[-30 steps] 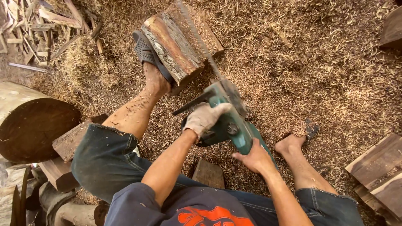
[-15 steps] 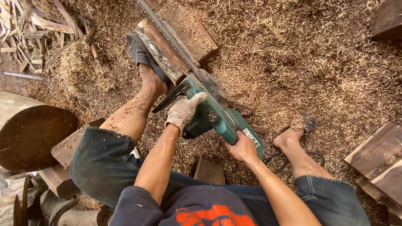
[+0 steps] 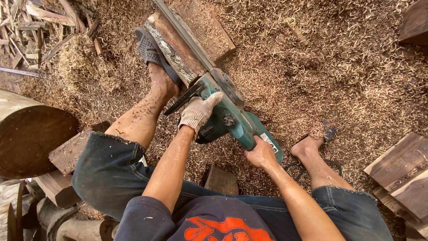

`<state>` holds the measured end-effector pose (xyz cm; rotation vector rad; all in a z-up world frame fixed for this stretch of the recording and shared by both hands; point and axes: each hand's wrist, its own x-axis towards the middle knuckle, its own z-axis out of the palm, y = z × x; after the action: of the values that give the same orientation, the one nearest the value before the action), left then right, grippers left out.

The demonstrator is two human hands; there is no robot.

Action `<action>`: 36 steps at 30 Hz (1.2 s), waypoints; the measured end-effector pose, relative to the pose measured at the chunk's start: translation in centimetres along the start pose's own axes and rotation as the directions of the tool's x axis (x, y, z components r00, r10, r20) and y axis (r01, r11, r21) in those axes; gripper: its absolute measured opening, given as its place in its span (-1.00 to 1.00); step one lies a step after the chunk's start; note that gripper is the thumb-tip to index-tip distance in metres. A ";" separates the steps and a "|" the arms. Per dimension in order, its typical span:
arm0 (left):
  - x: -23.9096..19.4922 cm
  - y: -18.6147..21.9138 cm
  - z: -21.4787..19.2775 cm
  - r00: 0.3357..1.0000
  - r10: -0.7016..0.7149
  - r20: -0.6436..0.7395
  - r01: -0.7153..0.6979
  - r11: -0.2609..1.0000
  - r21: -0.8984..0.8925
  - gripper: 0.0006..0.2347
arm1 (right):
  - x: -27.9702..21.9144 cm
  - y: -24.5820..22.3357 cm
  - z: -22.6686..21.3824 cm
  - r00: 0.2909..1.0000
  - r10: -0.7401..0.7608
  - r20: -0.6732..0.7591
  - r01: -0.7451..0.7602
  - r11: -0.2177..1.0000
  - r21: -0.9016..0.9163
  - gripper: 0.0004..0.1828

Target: The person sits on the ground in a sawdust-covered wood yard and uses an electric chainsaw to cut hardwood blocks placed against a log. They reposition blocks by hand between cuts and move finished pieces aside, continuing to saw more blocks.

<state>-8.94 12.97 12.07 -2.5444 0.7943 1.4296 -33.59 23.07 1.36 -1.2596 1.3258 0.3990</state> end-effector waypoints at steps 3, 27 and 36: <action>0.1 0.2 0.3 1.000 -0.007 0.001 0.007 1.000 0.006 -0.19 | 0.5 0.5 -0.3 1.000 -0.008 0.014 0.008 1.000 -0.002 -0.41; 1.8 -1.0 1.0 0.997 0.021 -0.068 -0.023 0.999 -0.037 -0.19 | 0.5 -0.9 -0.4 0.997 0.056 0.059 -0.057 0.998 0.007 -0.36; 0.6 -0.1 -0.2 0.999 -0.037 -0.014 0.035 0.993 -0.116 -0.30 | -1.5 -2.8 -1.0 0.997 0.083 0.004 -0.083 0.996 -0.028 -0.36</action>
<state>-8.47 12.71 11.65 -2.6439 0.6839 1.4868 -32.14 21.87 4.12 -1.2278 1.3754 0.4805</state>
